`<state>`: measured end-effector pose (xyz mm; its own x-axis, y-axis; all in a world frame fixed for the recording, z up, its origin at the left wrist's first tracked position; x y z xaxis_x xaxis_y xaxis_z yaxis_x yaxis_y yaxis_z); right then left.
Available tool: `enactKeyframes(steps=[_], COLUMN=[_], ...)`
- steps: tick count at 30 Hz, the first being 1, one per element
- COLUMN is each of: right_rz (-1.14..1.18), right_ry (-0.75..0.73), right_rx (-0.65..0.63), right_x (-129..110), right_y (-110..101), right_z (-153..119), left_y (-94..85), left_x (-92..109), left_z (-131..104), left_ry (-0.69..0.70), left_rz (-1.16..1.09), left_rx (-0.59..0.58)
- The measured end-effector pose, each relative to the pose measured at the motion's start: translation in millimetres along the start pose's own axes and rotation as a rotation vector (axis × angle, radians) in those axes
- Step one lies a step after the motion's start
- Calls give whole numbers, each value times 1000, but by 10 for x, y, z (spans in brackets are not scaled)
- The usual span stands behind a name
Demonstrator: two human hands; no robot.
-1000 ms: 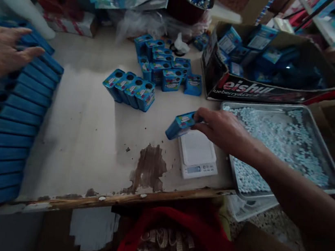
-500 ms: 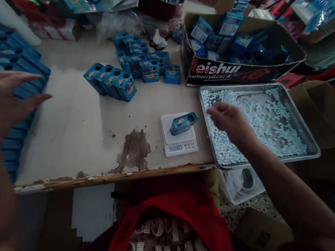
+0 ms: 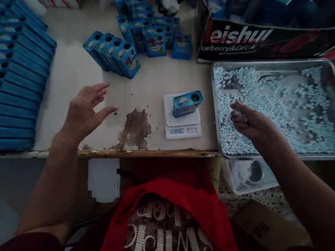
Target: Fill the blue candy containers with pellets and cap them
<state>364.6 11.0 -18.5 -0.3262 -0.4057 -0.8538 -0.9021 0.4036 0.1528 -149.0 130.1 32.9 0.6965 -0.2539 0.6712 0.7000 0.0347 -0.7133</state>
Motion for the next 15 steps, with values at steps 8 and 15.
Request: enactKeyframes(steps=[8, 15], right_rz=[-235, -739], right_ry=[-197, -536], right_rx=[-233, -529], right_x=[-581, -1055], right_y=[708, 1464], right_z=[-63, -305], left_y=[508, 736], left_x=[898, 860], left_z=[-62, -173], left_ry=[167, 101], left_rz=[-28, -84], left_rx=[-202, -267])
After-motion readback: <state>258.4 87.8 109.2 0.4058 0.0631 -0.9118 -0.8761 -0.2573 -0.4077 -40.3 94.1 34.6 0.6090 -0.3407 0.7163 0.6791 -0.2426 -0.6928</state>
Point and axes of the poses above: each hand's wrist, its own z-axis towards the middle knuckle, its own y-axis out of the palm, x = y × z, the point moved 10 cm from there along z, towards the middle knuckle, and after that the axes turned 13 degrees about -y, right-handed, at the moved point
